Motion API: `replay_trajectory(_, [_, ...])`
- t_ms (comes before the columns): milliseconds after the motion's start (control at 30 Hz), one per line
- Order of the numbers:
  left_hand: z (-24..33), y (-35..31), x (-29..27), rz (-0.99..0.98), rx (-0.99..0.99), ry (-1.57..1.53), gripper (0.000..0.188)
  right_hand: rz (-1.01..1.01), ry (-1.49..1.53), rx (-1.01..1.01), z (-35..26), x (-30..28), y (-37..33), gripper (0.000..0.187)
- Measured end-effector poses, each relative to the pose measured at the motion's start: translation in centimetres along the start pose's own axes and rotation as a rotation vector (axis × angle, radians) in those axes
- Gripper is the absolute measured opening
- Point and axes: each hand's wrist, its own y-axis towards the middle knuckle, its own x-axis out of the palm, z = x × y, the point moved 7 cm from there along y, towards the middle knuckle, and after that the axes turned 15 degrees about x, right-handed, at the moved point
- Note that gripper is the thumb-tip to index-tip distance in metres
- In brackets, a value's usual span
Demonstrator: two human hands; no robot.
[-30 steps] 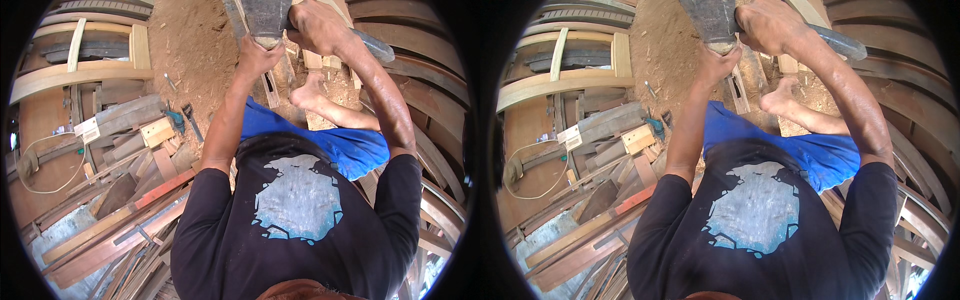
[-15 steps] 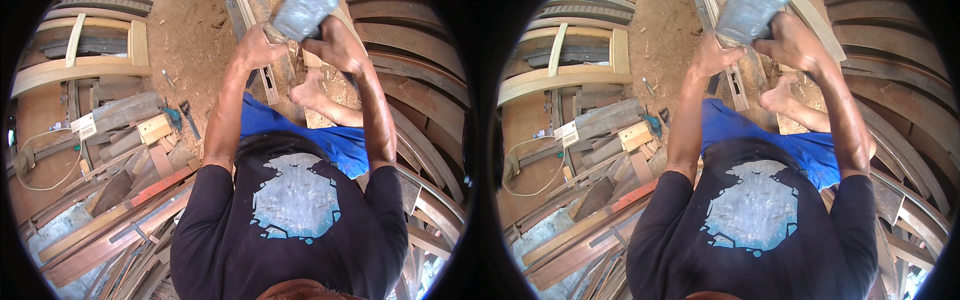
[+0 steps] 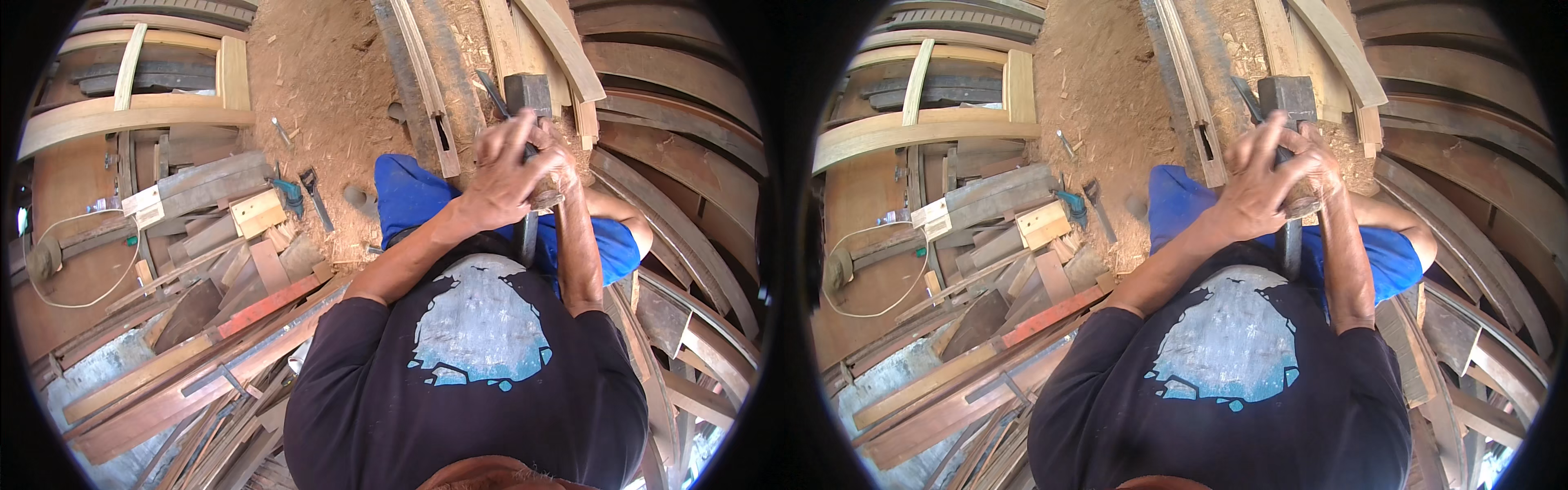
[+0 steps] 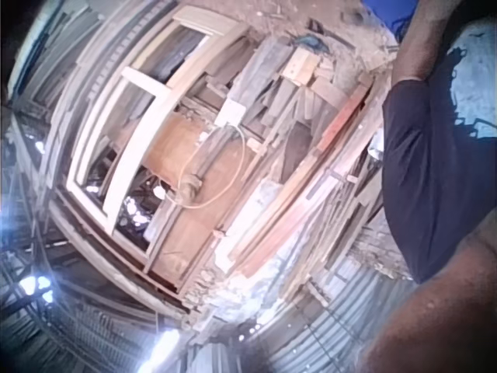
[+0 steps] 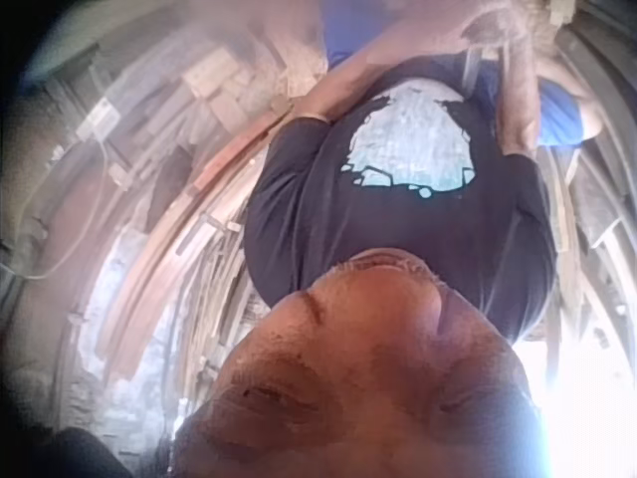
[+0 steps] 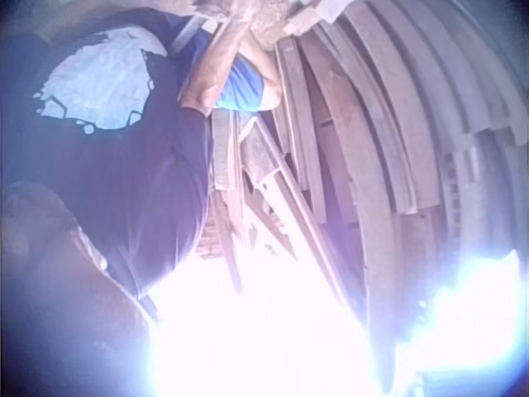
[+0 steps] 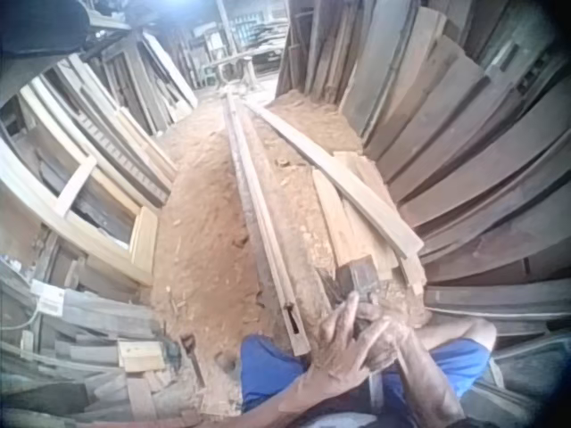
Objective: The person uses a chisel and mallet to carve a groove along a long wooden plank in a cluttered workshop. They repeatedly strike the chisel with the mallet, repositioning the plank and clearing wood shavings as they work.
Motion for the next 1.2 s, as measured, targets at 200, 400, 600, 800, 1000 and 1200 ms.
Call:
replay_trajectory(200, [-11.9, -13.0, 2.8, 0.157, -0.756, 0.024, 0.108, -0.126, 0.869, 0.428, 0.1, -0.2, -1.5, 0.044])
replay_trajectory(400, [-13.8, -15.3, 5.3, -0.051, -1.03, -0.168, 0.074, -0.105, 0.853, 0.447, 0.9, -0.1, -1.8, 0.045])
replay_trajectory(600, [-16.4, -21.6, 6.1, 0.381, -0.997, -0.889, 0.061, -0.074, 0.85, 0.434, -0.3, -0.5, -2.4, 0.048])
replay_trajectory(800, [-15.1, -22.9, 6.1, 0.533, -1.026, -1.183, 0.072, -0.06, 0.878, 0.43, 0.1, -0.9, -2.4, 0.048])
replay_trajectory(1000, [-14.8, -22.6, 6.1, 0.535, -1.021, -1.23, 0.074, -0.05, 0.833, 0.458, 1.2, -1.1, -1.8, 0.048])
replay_trajectory(1200, [-14.6, -22.2, 5.8, 0.535, -1.004, -1.266, 0.071, -0.031, 0.835, 0.489, 2.3, -1.2, -1.8, 0.047])
